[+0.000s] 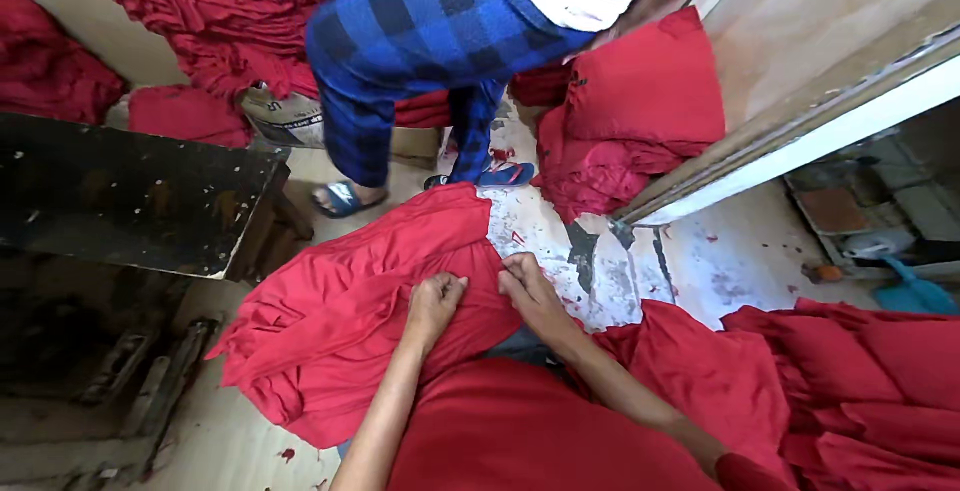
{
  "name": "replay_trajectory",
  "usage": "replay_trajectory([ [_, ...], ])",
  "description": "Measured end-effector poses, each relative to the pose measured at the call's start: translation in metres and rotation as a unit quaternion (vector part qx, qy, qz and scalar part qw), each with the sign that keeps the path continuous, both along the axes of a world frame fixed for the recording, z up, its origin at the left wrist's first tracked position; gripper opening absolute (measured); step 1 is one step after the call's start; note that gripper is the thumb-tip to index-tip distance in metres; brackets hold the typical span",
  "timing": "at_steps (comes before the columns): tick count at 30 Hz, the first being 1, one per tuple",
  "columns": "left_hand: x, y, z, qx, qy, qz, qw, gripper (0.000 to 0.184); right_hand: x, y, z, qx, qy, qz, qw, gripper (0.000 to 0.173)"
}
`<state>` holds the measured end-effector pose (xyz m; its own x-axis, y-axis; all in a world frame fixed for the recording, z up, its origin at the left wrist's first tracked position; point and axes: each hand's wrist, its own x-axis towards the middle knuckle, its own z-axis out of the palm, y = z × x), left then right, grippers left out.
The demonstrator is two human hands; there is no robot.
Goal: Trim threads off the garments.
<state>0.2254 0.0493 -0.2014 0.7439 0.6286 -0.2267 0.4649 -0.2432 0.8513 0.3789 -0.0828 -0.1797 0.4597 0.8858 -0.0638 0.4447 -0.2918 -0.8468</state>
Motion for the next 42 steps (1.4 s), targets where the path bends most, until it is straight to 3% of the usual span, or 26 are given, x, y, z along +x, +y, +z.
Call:
replay_trajectory([
  [3, 0.002, -0.003, 0.003, 0.038, 0.013, -0.041, 0.998, 0.028, -0.004, 0.007, -0.002, 0.03, 0.119, 0.059, 0.991, 0.037],
  [5, 0.001, -0.002, 0.003, 0.041, 0.021, -0.034, 0.998, 0.027, -0.004, 0.008, -0.01, -0.004, 0.132, 0.084, 0.988, 0.034],
  [8, -0.001, 0.002, 0.0, -0.005, 0.015, 0.0, 1.0, 0.03, -0.002, 0.008, -0.022, -0.061, 0.124, 0.1, 0.985, 0.033],
  [13, 0.0, 0.006, -0.009, -0.057, -0.023, 0.027, 0.998, 0.029, -0.002, 0.008, -0.021, -0.072, 0.096, 0.101, 0.988, 0.031],
  [20, 0.001, 0.005, -0.014, -0.08, -0.068, 0.072, 0.992, 0.026, -0.005, 0.017, -0.013, -0.144, 0.029, 0.125, 0.981, 0.039],
  [29, 0.002, 0.005, -0.019, -0.099, -0.095, 0.092, 0.986, 0.025, -0.016, 0.015, -0.013, -0.148, -0.068, 0.132, 0.978, 0.034],
  [31, 0.002, 0.005, -0.018, -0.121, -0.111, 0.11, 0.98, 0.027, -0.012, 0.014, -0.02, -0.114, -0.007, 0.112, 0.987, 0.033],
  [33, 0.001, 0.005, -0.02, -0.148, -0.15, 0.144, 0.967, 0.033, -0.007, 0.011, -0.028, -0.037, 0.121, 0.066, 0.99, 0.029],
  [36, -0.009, 0.0, -0.016, -0.167, -0.234, 0.154, 0.945, 0.036, -0.002, 0.004, -0.032, 0.073, 0.306, -0.035, 0.949, 0.021],
  [39, -0.037, -0.008, 0.01, -0.14, -0.315, 0.096, 0.934, 0.035, 0.004, 0.001, -0.027, 0.095, 0.344, -0.151, 0.922, 0.01],
  [42, -0.091, -0.015, 0.035, -0.073, -0.334, 0.096, 0.935, 0.033, 0.011, -0.002, -0.021, 0.074, 0.307, -0.194, 0.929, 0.009],
])
